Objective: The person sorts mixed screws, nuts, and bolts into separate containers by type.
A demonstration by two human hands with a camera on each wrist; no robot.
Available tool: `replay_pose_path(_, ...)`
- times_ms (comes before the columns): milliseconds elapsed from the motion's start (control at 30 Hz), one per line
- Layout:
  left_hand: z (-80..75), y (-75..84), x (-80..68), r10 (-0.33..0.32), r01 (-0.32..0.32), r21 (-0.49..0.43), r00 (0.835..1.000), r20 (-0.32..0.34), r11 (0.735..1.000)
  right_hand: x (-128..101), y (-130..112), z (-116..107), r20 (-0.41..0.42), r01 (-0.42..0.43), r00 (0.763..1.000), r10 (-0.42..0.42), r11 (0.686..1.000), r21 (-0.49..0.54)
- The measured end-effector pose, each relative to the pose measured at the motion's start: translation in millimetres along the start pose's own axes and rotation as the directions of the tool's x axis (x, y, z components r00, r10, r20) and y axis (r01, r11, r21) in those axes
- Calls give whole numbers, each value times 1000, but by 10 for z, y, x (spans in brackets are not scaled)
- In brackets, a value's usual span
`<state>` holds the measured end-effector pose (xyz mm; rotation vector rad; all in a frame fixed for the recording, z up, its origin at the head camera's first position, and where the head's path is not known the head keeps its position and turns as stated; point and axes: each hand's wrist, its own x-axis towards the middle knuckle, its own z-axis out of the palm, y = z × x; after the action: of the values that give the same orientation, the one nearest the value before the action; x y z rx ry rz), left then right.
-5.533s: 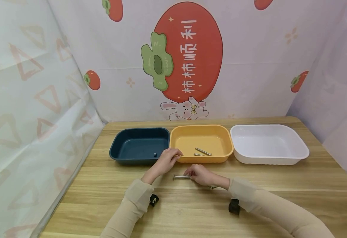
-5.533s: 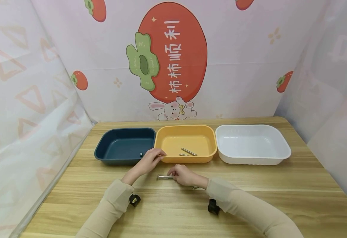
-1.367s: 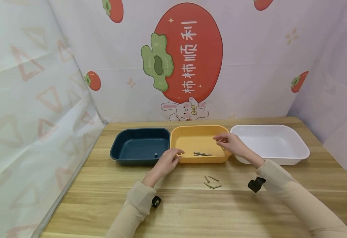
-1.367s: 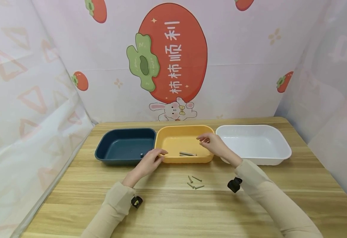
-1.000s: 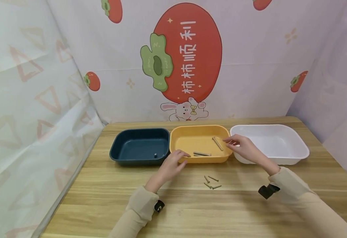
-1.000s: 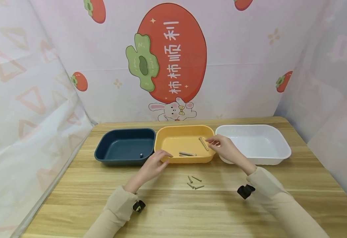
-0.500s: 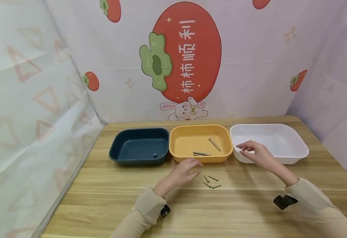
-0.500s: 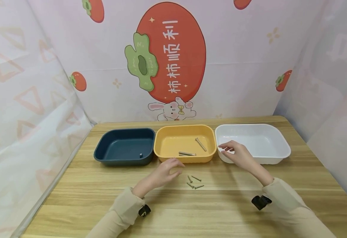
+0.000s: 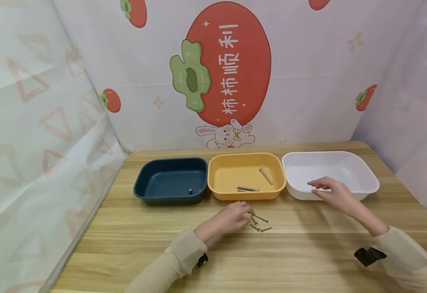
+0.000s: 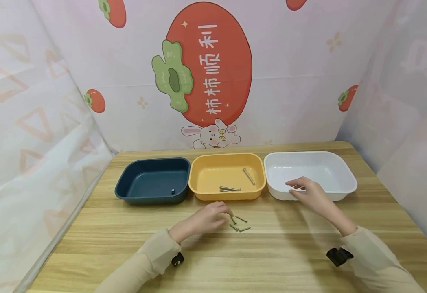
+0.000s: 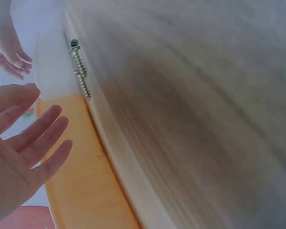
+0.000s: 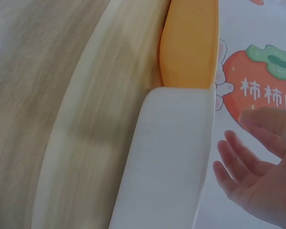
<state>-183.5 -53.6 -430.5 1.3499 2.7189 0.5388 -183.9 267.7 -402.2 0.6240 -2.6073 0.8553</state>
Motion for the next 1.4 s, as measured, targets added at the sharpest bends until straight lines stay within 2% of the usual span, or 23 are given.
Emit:
replay_pose_path(233, 68, -31, 43, -9, 11, -43, 999, 48, 999, -128, 92, -98, -26, -1, 1000, 1, 1000, 14)
replay_pose_path(400, 109, -34, 62, 0, 3, -38, 998, 56, 999, -207, 164, -166, -32, -9, 999, 10, 1000, 17)
replay_pose_path(633, 141, -57, 81, -13, 17, -60, 998, 62, 998, -283, 253, -234, -51, -15, 999, 13, 999, -35)
replay_pose_path(967, 151, -87, 87, 3, 2, -88, 998, 56, 996, -325, 410, -274, -76, 14, 997, -20, 997, -80)
replay_pose_path(1067, 156, -82, 100, -9, 15, -93, 998, 63, 996, -332, 470, -268, -84, 32, 996, -37, 997, -65)
replay_pose_path(1200, 189, -97, 127, -57, 66, -102, 995, 87, 993, -340, 535, -250, -98, 60, 993, -65, 997, -47)
replay_pose_path(1400, 209, -113, 154, -86, 96, -97, 991, 98, 991, -336, 554, -248, -91, 48, 995, -48, 999, 2)
